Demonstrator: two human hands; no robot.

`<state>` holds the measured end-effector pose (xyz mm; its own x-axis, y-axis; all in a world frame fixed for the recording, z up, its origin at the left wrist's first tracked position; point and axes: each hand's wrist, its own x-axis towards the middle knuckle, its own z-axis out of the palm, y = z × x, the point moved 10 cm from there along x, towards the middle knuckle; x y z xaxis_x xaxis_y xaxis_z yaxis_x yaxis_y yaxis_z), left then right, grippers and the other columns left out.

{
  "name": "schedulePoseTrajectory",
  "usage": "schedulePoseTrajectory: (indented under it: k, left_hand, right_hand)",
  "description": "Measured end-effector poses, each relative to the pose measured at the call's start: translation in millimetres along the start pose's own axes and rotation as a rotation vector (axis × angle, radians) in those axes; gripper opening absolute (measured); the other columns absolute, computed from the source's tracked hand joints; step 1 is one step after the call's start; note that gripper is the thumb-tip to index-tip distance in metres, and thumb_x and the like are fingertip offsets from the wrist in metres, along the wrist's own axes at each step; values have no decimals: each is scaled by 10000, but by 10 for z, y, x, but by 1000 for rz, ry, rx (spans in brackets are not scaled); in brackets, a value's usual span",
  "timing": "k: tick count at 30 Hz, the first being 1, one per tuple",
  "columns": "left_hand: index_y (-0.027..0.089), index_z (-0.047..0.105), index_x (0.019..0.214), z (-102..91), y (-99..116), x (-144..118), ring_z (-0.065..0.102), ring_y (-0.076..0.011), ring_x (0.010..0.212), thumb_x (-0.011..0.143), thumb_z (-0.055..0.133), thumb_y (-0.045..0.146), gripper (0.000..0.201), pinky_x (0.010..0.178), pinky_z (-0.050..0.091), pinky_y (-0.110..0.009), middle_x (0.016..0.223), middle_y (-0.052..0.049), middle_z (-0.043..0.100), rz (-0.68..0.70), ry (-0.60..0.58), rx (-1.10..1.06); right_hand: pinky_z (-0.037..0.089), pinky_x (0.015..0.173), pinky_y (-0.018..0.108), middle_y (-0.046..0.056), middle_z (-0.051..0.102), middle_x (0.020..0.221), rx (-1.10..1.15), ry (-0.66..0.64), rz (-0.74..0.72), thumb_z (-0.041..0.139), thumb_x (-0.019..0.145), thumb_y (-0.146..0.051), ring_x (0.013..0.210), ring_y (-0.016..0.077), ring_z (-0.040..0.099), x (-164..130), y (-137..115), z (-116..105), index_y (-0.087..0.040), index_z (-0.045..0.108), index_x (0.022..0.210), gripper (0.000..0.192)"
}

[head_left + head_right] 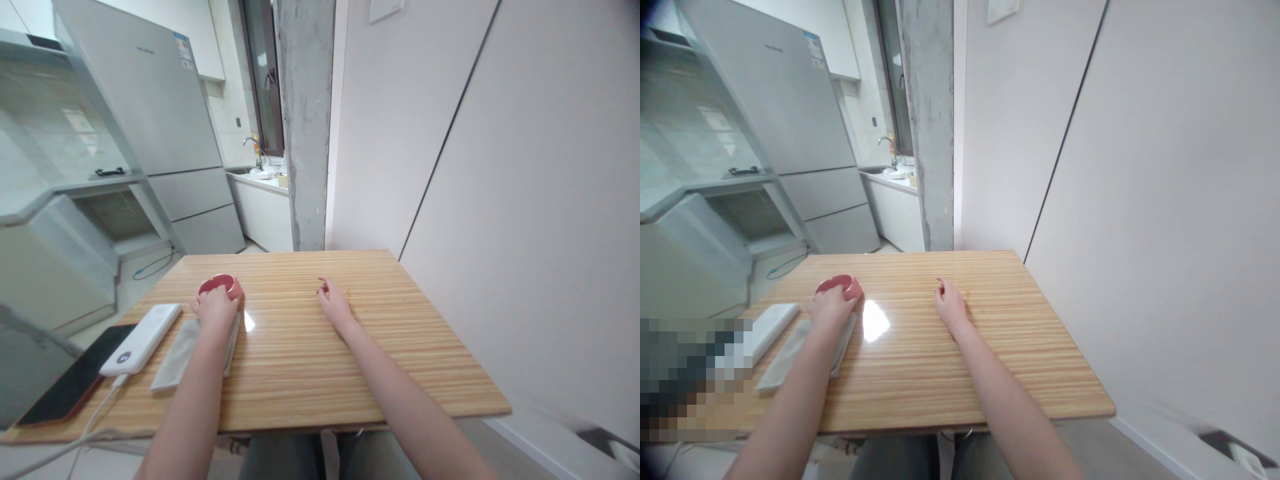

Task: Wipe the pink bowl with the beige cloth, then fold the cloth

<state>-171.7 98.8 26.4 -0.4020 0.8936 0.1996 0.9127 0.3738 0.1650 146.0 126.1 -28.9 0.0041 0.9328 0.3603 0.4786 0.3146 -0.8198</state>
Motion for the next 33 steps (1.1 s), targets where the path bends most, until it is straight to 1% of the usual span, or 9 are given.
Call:
schedulePoseTrajectory:
  k: [3, 5, 7, 10, 14, 17, 22, 29, 33]
  left_hand:
    - [161, 627, 964, 85, 4, 36, 502, -340, 1065, 794, 467, 375, 316, 928, 337, -484, 1092, -148, 625, 41, 1, 46]
    - [169, 628, 935, 63, 129, 30, 511, -322, 1046, 809, 460, 385, 301, 934, 339, -461, 1091, -131, 629, 107, 28, 37]
    - [170, 632, 893, 30, 424, -43, 524, -297, 1019, 820, 461, 400, 296, 938, 346, -426, 1044, -124, 639, 270, 28, -3]
    - [173, 631, 847, -48, 1025, -345, 533, -258, 986, 829, 481, 380, 257, 932, 359, -382, 975, -108, 644, 563, 12, -123]
    - [182, 625, 804, -65, 1677, -896, 539, -242, 943, 828, 517, 326, 181, 931, 354, -400, 939, -90, 642, 791, -44, -245]
    - [183, 628, 809, 22, 1944, -1216, 535, -234, 956, 817, 553, 312, 149, 951, 341, -409, 969, -83, 644, 876, -117, -319]
    - [181, 637, 849, 151, 2056, -1388, 530, -229, 970, 799, 591, 304, 140, 976, 321, -411, 957, -73, 647, 922, -169, -338]
    - [176, 644, 845, 191, 2061, -1364, 530, -231, 966, 797, 585, 293, 139, 980, 324, -419, 914, -71, 650, 920, -193, -311]
    - [178, 655, 890, 181, 2078, -1396, 524, -245, 1017, 784, 595, 297, 170, 1015, 303, -459, 972, -83, 649, 925, -227, -308]
  right_hand:
    - [451, 816, 333, 37, 641, 865, 1, 40, 53, 406, 821, -231, 813, 170, 591, 21, 78, -69, -166, 518, 1181, 382]
    - [449, 831, 334, 42, 641, 877, 36, 95, 86, 406, 823, -245, 829, 170, 596, 38, 129, -139, -168, 520, 1173, 376]
    - [438, 875, 342, 62, 640, 932, 85, 164, 109, 406, 832, -276, 886, 174, 596, 54, 166, -220, -168, 531, 1149, 358]
    - [422, 928, 352, 106, 629, 1048, 222, 220, 104, 417, 844, -367, 991, 186, 582, 80, 167, -293, -154, 552, 1101, 359]
    - [460, 891, 352, 114, 633, 1121, 570, 144, 150, 409, 834, -460, 1023, 194, 594, 109, 166, -215, -167, 574, 1075, 414]
    - [461, 900, 347, 93, 674, 1057, 734, 72, 193, 442, 796, -430, 995, 193, 614, 118, 143, -145, -172, 636, 957, 361]
    - [476, 848, 330, 47, 707, 837, 720, 77, 288, 563, 659, -302, 855, 191, 631, 108, 237, -133, -167, 680, 754, 202]
    - [484, 775, 314, 6, 696, 726, 741, 92, 344, 569, 595, -279, 774, 181, 627, 93, 365, -61, -186, 686, 693, 178]
    - [484, 769, 310, 4, 699, 719, 745, 95, 352, 571, 583, -281, 761, 177, 628, 86, 368, -60, -190, 683, 676, 172]
